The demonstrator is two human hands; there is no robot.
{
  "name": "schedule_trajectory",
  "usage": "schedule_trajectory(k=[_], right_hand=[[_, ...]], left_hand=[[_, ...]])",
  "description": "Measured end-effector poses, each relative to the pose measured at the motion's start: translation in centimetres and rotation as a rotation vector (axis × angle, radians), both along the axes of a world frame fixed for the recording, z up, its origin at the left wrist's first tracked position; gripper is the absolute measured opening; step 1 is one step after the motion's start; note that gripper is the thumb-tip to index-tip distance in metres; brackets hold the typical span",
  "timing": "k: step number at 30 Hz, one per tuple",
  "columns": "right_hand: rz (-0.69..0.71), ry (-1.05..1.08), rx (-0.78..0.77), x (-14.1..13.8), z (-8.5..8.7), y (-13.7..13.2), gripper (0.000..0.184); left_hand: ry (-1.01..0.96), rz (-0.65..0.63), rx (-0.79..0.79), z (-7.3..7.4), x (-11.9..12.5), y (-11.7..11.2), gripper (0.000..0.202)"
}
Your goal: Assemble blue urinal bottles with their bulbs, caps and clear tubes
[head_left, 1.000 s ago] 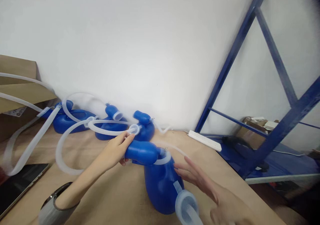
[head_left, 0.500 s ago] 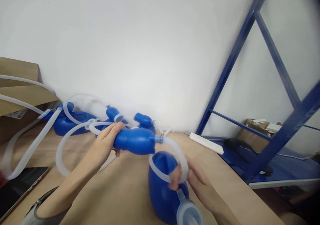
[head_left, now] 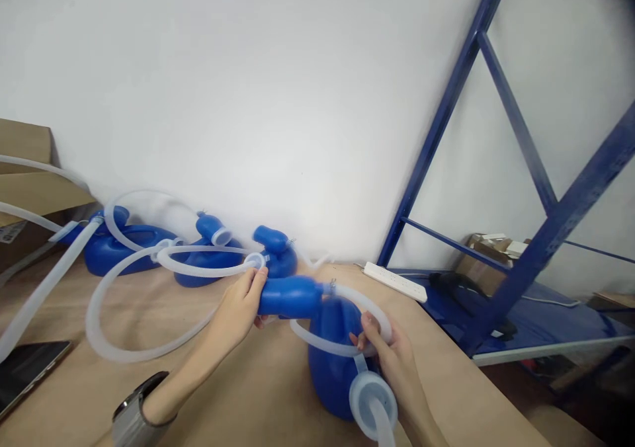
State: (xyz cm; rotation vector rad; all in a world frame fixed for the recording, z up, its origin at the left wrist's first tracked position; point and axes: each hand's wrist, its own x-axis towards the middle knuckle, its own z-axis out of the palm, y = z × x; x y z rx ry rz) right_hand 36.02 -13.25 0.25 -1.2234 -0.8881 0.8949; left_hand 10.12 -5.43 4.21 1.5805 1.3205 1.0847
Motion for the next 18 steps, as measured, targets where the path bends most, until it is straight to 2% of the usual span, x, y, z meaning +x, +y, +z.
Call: schedule_trajectory(k=[3,6,8,11,14,18], right_hand=[[-0.106,0.01,-0.039,1.4,-0.6,0.2,0.062],[-0.07,-0.013,-0.195,3.4,-0.5,0.4,0.073],[0.016,-0.018,-0.27,4.4,-0.4,0.4,0.065],[0.076,-0.017,-0.28,4.8,-0.7,0.3,0.042],[0.1,-0.044,-0.283,4.5,-1.2,0.2,0.02],[0.128,-0.026,-0.267,4.5,-2.0,0.2,0.02]], left_hand=[[0.113,-0.011,0.072,0.7,1.5,0.4,0.05],[0.246,-0.005,0.134,1.0,3.1,0.8,0.045],[0.365,0.002,0.196,0.9,4.3,0.9,0.041],[0.54,-0.031,0.305,-0.1,6.4,0.9,0.032],[0.663,-0.097,0.397,-1.6,7.6,1.4,0.042],[0.716,-0.206,0.479,-3.0,6.9,2.8,0.057]])
